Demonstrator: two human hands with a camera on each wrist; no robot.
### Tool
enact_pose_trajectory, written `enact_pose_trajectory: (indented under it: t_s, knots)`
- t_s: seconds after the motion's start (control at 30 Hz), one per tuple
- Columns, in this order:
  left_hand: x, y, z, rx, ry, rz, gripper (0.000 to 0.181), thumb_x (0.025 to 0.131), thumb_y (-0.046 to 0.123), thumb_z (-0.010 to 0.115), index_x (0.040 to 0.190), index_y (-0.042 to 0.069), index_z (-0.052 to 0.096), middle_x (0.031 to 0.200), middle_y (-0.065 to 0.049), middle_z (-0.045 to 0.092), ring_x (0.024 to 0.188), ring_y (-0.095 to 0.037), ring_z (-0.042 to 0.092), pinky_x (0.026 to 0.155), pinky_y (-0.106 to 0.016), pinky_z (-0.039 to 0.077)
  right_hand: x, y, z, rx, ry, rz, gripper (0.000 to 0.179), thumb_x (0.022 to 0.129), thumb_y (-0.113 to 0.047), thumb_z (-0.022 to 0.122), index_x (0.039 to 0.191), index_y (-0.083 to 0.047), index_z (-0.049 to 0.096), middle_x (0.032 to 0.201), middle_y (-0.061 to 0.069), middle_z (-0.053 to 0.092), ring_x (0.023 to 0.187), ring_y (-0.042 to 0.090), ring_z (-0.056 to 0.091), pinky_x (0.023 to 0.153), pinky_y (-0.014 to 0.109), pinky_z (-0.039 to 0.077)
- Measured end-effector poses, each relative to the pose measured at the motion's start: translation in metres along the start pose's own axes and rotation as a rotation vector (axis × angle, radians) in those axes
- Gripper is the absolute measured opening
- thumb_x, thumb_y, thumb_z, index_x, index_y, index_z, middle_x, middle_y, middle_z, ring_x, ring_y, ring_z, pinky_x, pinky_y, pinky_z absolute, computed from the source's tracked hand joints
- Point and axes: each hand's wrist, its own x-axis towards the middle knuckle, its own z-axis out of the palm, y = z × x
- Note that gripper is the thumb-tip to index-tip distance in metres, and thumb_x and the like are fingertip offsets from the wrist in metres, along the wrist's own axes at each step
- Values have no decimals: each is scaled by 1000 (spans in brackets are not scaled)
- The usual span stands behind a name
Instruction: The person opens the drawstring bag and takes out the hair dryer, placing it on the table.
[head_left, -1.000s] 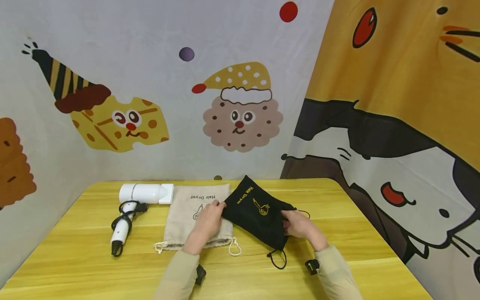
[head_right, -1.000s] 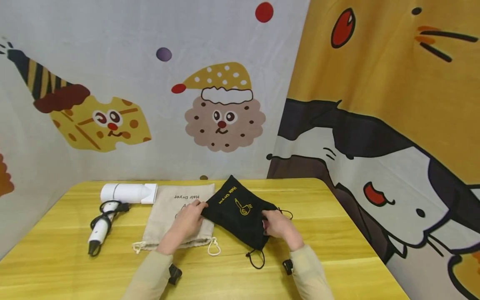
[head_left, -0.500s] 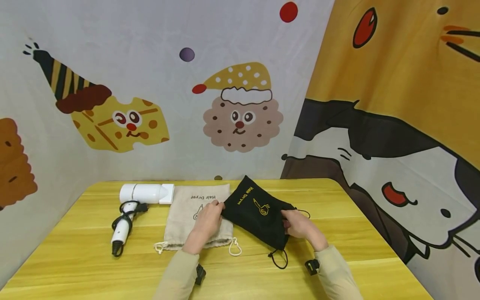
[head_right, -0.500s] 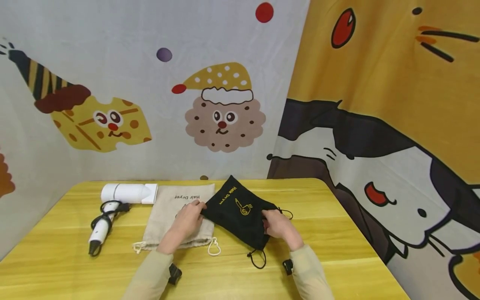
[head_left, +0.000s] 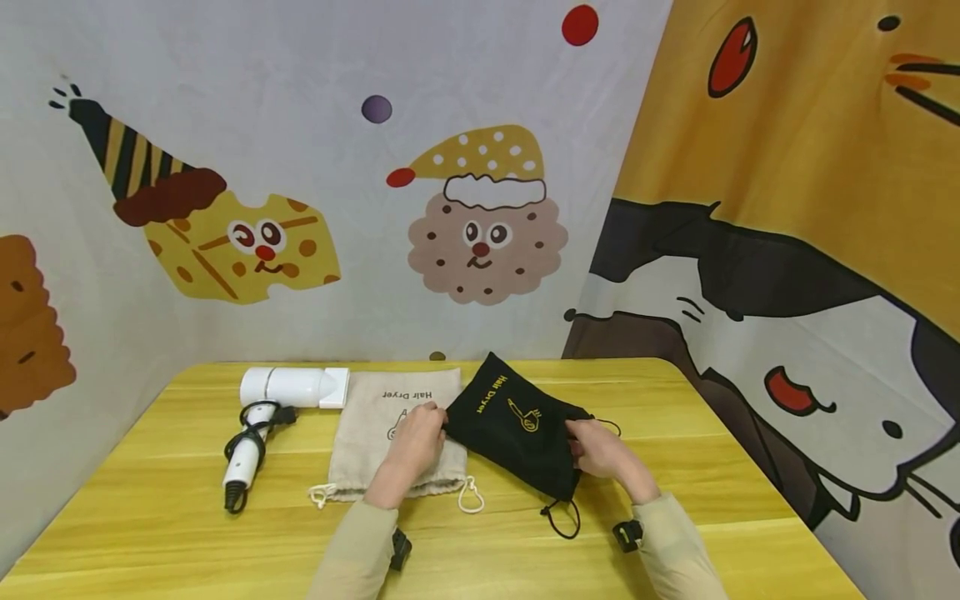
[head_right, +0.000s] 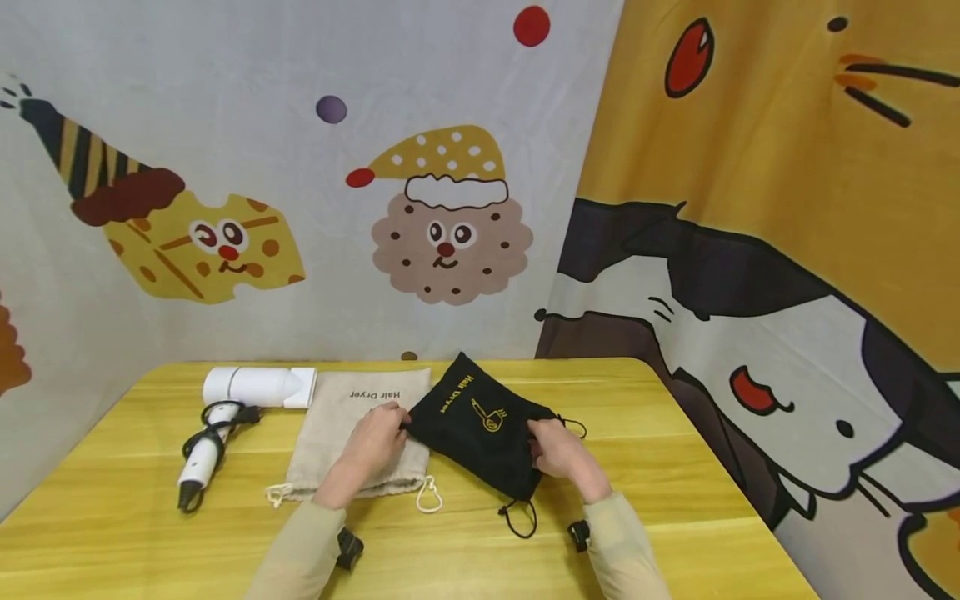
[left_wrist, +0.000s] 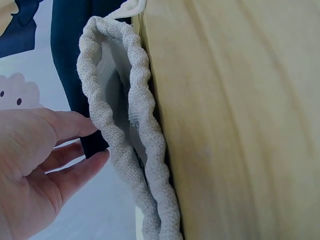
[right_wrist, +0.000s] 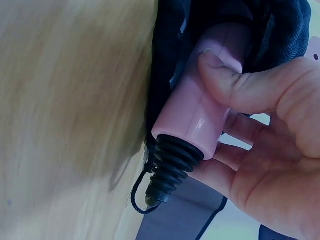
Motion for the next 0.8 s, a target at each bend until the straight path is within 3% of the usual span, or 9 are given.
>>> enact_pose_trajectory:
  t_s: [0.43, 0.8]
  knots:
    - [-2, -1, 0, -11, 25, 17, 10, 77, 0, 70, 87, 0, 73, 84, -11, 67, 75, -26, 65, 67, -34, 56, -7, 10, -2, -19, 33, -59, 29, 69, -3, 79, 82, -12, 55, 76, 0, 57, 73, 11, 52, 66, 26, 46]
    - [-2, -2, -1, -29, 31, 15, 9, 78, 0, 69, 87, 0, 73, 85, -11, 68, 76, -27, 66, 68, -34, 56, -14, 19, -6, 23, 18, -82, 32, 66, 3, 77, 89, -10, 60, 87, 3, 66, 81, 17, 60, 72, 34, 52]
